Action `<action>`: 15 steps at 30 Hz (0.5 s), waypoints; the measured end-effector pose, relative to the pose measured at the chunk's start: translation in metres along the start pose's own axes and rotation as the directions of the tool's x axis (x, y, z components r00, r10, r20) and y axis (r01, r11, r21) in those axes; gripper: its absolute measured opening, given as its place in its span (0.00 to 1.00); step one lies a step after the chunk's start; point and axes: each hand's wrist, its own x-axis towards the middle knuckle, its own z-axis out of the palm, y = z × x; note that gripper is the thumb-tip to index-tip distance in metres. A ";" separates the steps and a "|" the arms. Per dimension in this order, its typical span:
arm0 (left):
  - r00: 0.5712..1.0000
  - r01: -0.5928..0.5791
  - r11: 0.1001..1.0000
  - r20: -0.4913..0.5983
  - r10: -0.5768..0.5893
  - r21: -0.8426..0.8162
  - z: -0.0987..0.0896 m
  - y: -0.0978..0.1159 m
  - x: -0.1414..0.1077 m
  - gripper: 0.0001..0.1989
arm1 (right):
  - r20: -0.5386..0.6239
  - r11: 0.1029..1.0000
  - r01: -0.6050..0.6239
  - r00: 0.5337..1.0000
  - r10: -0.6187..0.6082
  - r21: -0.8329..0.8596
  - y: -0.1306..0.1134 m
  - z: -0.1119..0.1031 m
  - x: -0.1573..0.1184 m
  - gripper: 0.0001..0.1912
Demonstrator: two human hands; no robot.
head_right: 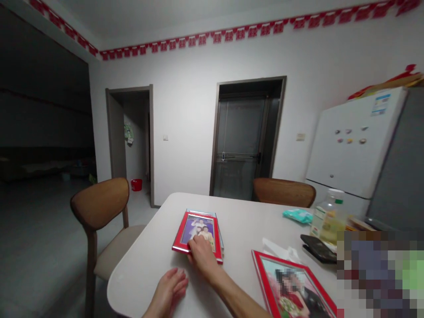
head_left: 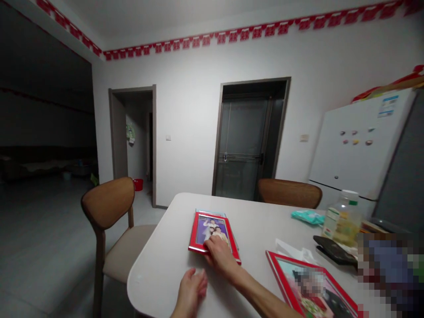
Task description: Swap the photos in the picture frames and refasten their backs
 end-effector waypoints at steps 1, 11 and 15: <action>1.000 -0.016 0.993 0.018 0.018 -0.117 0.002 0.001 -0.002 0.18 | 0.009 1.000 0.022 1.000 -0.022 0.017 -0.007 0.001 -0.012 0.09; 0.907 -0.415 0.903 -0.018 0.420 0.114 0.008 0.033 -0.069 0.20 | 0.111 0.367 -0.297 0.886 0.451 0.882 -0.029 -0.039 -0.081 0.28; 0.626 -0.780 0.460 0.507 0.592 0.425 0.013 0.022 -0.094 0.22 | 0.406 -0.147 -0.381 0.817 0.409 0.913 -0.032 -0.062 -0.098 0.31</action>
